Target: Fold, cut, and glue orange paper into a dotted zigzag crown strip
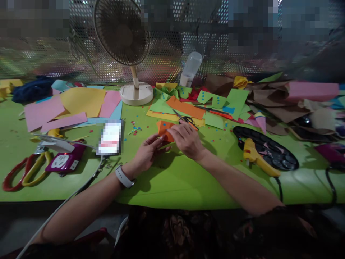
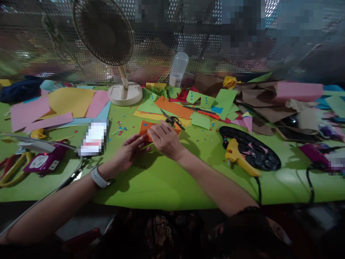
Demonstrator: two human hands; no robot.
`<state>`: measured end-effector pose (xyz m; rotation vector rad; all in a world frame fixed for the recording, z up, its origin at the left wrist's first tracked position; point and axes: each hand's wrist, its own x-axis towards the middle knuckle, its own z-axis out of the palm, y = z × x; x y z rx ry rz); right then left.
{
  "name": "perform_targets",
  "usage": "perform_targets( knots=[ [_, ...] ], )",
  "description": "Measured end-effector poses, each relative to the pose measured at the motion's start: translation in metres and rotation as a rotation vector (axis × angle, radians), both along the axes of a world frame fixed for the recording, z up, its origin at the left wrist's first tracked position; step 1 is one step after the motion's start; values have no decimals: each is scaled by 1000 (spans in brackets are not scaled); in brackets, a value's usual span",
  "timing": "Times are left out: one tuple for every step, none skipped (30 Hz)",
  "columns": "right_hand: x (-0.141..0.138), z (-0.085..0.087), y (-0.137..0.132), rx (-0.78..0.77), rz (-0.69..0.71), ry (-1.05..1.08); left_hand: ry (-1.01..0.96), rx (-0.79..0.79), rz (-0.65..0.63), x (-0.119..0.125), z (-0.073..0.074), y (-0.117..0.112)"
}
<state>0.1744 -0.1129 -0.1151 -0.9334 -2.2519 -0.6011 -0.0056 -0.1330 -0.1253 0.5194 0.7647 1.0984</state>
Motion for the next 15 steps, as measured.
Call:
perform_targets(
  knots=[
    [0,0,0,-14,3,0,3,-3,0,0,1,0],
    [0,0,0,-30,7,1,6,-6,-2,0,2,-1],
    [0,0,0,-42,11,0,9,-8,-3,0,3,-1],
    [1,0,0,-44,12,-5,11,-11,-3,0,4,-1],
    [1,0,0,-36,9,-15,13,-15,-2,1,5,-1],
    [1,0,0,-18,4,-25,14,-20,-1,1,6,-1],
    [1,0,0,4,-1,-31,14,-26,1,0,6,-1],
    [1,0,0,28,-1,-30,11,-29,1,0,5,-1],
    [1,0,1,51,6,-19,5,-29,0,0,4,-1],
    [1,-1,1,71,17,-2,-1,-26,-4,0,3,0],
    [2,-1,2,83,29,16,-8,-21,-6,0,2,0],
    [2,-2,2,84,41,32,-15,-15,-9,-1,1,0],
    [2,-2,3,72,49,44,-21,-10,-11,-1,0,0],
    [2,-3,3,50,50,52,-26,-7,-13,-1,0,1],
    [2,-3,3,20,46,57,-30,-6,-14,-1,-1,1]
  ],
)
